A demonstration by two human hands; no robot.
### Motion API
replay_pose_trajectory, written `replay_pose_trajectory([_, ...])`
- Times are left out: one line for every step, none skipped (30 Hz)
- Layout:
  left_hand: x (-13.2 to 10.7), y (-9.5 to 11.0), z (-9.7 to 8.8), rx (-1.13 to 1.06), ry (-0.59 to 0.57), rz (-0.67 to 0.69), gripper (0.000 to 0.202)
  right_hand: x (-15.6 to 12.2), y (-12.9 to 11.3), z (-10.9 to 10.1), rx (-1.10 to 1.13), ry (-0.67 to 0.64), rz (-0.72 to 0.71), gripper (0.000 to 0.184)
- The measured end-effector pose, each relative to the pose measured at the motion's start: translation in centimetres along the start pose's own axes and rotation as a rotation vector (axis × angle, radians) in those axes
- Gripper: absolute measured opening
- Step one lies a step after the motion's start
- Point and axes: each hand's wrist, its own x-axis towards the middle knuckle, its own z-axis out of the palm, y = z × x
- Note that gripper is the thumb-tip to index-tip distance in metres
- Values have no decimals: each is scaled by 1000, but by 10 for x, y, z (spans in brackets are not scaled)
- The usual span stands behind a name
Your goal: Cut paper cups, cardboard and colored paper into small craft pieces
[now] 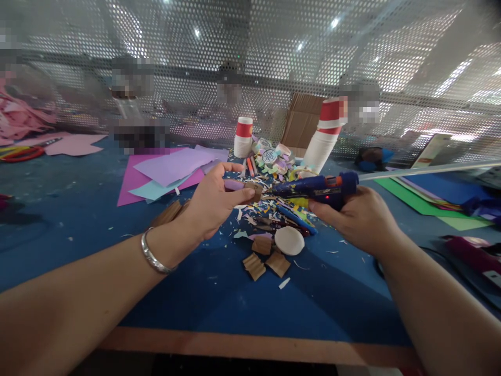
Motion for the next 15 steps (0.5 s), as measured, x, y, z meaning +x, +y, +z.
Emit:
replay_pose_trajectory([0,0,0,12,0,2,50,0,0,0,-4,-3,-4,40])
replay_pose_trajectory([0,0,0,24,-1,3,50,0,-1,0,-8,-2,-8,39])
replay_pose_trajectory([0,0,0,36,-4,3,49,0,-1,-1,-12,-2,-10,38])
replay_pose_trajectory([0,-1,0,51,-6,3,50,0,-2,-1,-15,-2,-12,38])
replay_pose_trajectory([0,-1,0,68,-8,5,50,0,-2,-1,-18,-3,-13,38])
replay_pose_trajectory([0,-1,0,83,-9,8,50,0,-3,-1,-20,-6,-15,39])
replay_pose_trajectory([0,-1,0,93,-11,11,50,0,-3,-1,-21,-7,-16,39])
replay_pose_trajectory([0,-1,0,96,-13,14,50,0,-3,-1,-23,-7,-16,38])
replay_pose_trajectory([0,-2,0,91,-15,17,49,0,-3,-1,-25,-4,-13,38])
replay_pose_trajectory([0,-2,0,80,-18,22,48,0,-3,-1,-27,-1,-8,38])
replay_pose_trajectory([0,-2,0,66,-22,28,47,0,-3,-1,-30,0,0,38])
replay_pose_trajectory([0,-2,-1,50,-27,36,46,0,-3,-1,-33,0,6,38])
replay_pose_trajectory([-1,-3,-1,36,-31,45,46,0,-3,-2,-37,-2,10,39])
replay_pose_trajectory([-1,-3,-1,26,-35,52,45,0,-3,-2,-42,-4,7,38])
replay_pose_trajectory([-1,-3,-1,23,-40,56,44,0,-3,-2,-49,-5,0,38])
